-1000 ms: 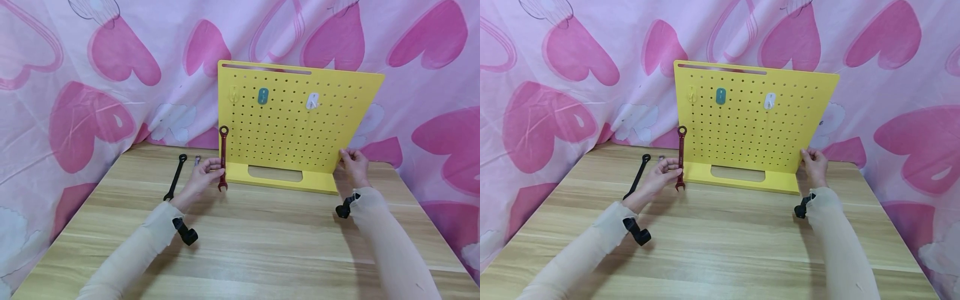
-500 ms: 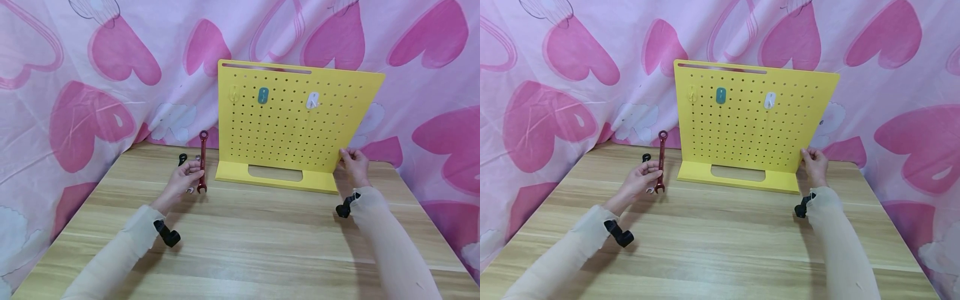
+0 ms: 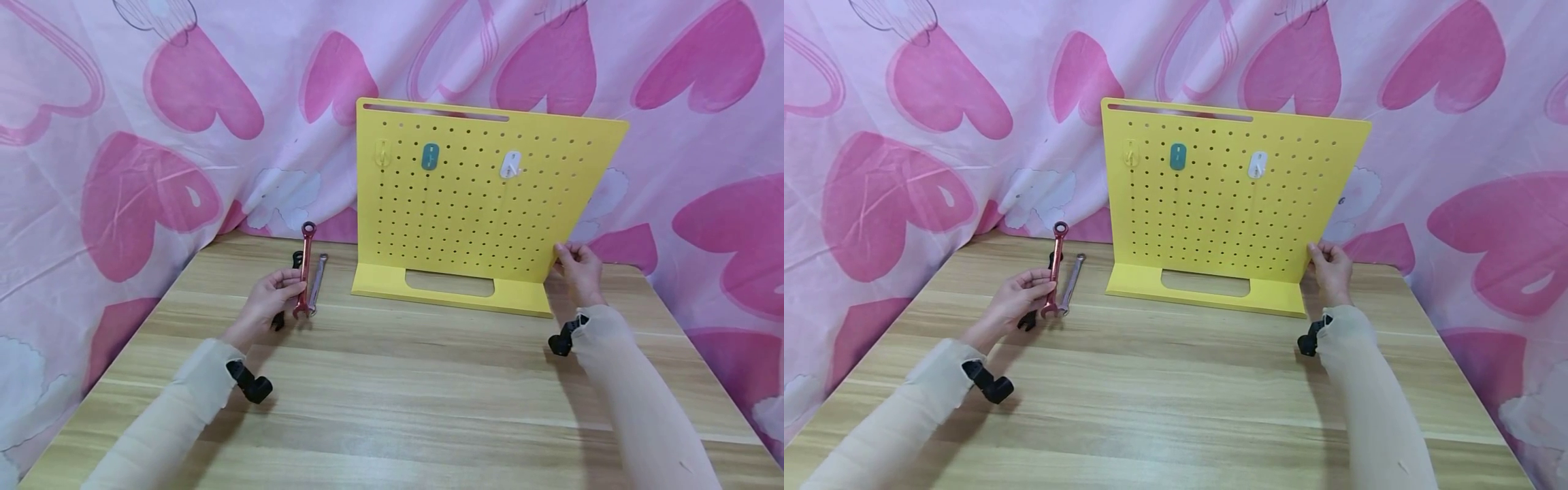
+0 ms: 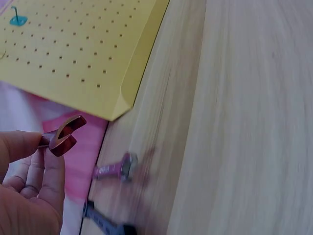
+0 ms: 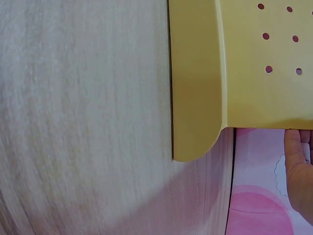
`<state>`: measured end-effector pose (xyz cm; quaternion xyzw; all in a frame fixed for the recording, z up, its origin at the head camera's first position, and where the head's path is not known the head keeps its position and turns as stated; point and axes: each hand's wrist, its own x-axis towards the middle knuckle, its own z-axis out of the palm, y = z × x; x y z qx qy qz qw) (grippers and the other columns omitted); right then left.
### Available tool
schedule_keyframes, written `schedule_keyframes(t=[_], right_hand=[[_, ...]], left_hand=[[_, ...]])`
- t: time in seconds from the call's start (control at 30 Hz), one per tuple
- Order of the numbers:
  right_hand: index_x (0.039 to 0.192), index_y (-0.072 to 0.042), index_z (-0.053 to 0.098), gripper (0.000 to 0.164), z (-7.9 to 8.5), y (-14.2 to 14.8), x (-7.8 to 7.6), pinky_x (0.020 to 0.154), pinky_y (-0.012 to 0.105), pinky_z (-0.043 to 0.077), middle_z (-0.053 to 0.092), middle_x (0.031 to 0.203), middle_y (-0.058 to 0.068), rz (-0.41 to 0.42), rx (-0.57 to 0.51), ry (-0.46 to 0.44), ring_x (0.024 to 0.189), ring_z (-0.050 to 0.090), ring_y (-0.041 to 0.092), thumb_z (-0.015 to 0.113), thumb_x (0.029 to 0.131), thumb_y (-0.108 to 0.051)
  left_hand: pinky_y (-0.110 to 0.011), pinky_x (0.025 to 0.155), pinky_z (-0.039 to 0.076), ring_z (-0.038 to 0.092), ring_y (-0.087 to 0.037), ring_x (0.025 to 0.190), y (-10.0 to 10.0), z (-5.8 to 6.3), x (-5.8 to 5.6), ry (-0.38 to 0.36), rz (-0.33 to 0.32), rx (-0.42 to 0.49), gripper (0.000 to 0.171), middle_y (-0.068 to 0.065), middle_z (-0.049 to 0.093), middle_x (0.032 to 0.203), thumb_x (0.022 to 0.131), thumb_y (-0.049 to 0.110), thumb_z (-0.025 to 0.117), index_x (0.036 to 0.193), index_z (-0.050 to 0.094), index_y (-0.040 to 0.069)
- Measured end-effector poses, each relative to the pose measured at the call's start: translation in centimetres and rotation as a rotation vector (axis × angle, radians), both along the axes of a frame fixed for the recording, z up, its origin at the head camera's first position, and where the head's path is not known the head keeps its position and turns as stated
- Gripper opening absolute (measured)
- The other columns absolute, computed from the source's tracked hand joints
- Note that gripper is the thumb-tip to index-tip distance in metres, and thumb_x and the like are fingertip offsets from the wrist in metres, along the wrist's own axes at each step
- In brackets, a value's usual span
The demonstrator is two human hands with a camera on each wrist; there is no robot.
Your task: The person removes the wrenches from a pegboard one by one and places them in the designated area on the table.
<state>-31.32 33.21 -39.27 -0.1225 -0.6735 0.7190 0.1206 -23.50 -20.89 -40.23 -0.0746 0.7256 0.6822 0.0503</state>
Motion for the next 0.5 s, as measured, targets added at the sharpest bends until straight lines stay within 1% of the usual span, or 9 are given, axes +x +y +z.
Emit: schedule_keyframes(t=[0.13,0.2,0.27,0.4,0.5], right_hand=[[0.096,-0.008,0.053,0.02,-0.2,0.0,-0.1,0.077,0.014,0.052,0.053,0.094,0.0,0.002,0.002,0.018,0.085,0.059,0.005,0.062,0.088,-0.023],[0.094,-0.009,0.053,0.018,-0.3,0.0,-0.1,0.076,0.014,0.053,0.053,0.094,0.0,-0.002,0.012,0.024,0.085,0.059,0.005,0.062,0.088,-0.023],[0.092,-0.01,0.055,0.015,-0.4,0.0,-0.2,0.075,0.014,0.053,0.054,0.092,-0.001,-0.016,0.023,0.028,0.084,0.059,0.005,0.063,0.088,-0.022],[0.089,-0.011,0.055,0.012,-0.4,-0.1,-0.2,0.074,0.014,0.053,0.055,0.09,-0.002,-0.02,0.038,0.031,0.083,0.059,0.005,0.062,0.089,-0.021],[0.092,-0.01,0.054,0.014,-0.3,-0.1,-0.1,0.075,0.014,0.053,0.054,0.092,-0.001,-0.003,0.028,0.029,0.084,0.058,0.005,0.061,0.09,-0.021]], left_hand=[[-0.014,0.066,0.052,0.058,0.002,0.072,-1.2,-0.1,0.2,-0.028,0.008,0.092,0.019,0.012,0.061,0.08,0.092,0.002,0.056,0.11,0.052,0.002],[-0.014,0.065,0.052,0.057,0.001,0.071,-1.9,-0.1,0.2,-0.039,0.015,0.107,0.016,0.012,0.061,0.078,0.092,0.001,0.056,0.107,0.052,0.003],[-0.014,0.063,0.052,0.057,0.002,0.069,-2.5,-0.2,0.3,-0.048,0.009,0.086,0.014,0.012,0.062,0.077,0.092,0.003,0.056,0.106,0.053,0.005],[-0.015,0.061,0.052,0.058,0.002,0.068,-3.7,-0.3,0.4,-0.058,-0.012,-0.004,0.014,0.015,0.062,0.077,0.092,0.006,0.057,0.106,0.054,0.007],[-0.015,0.061,0.052,0.058,0.004,0.069,-4.4,-0.4,0.3,-0.061,-0.025,-0.063,0.017,0.017,0.063,0.077,0.093,0.007,0.056,0.109,0.054,0.004]])
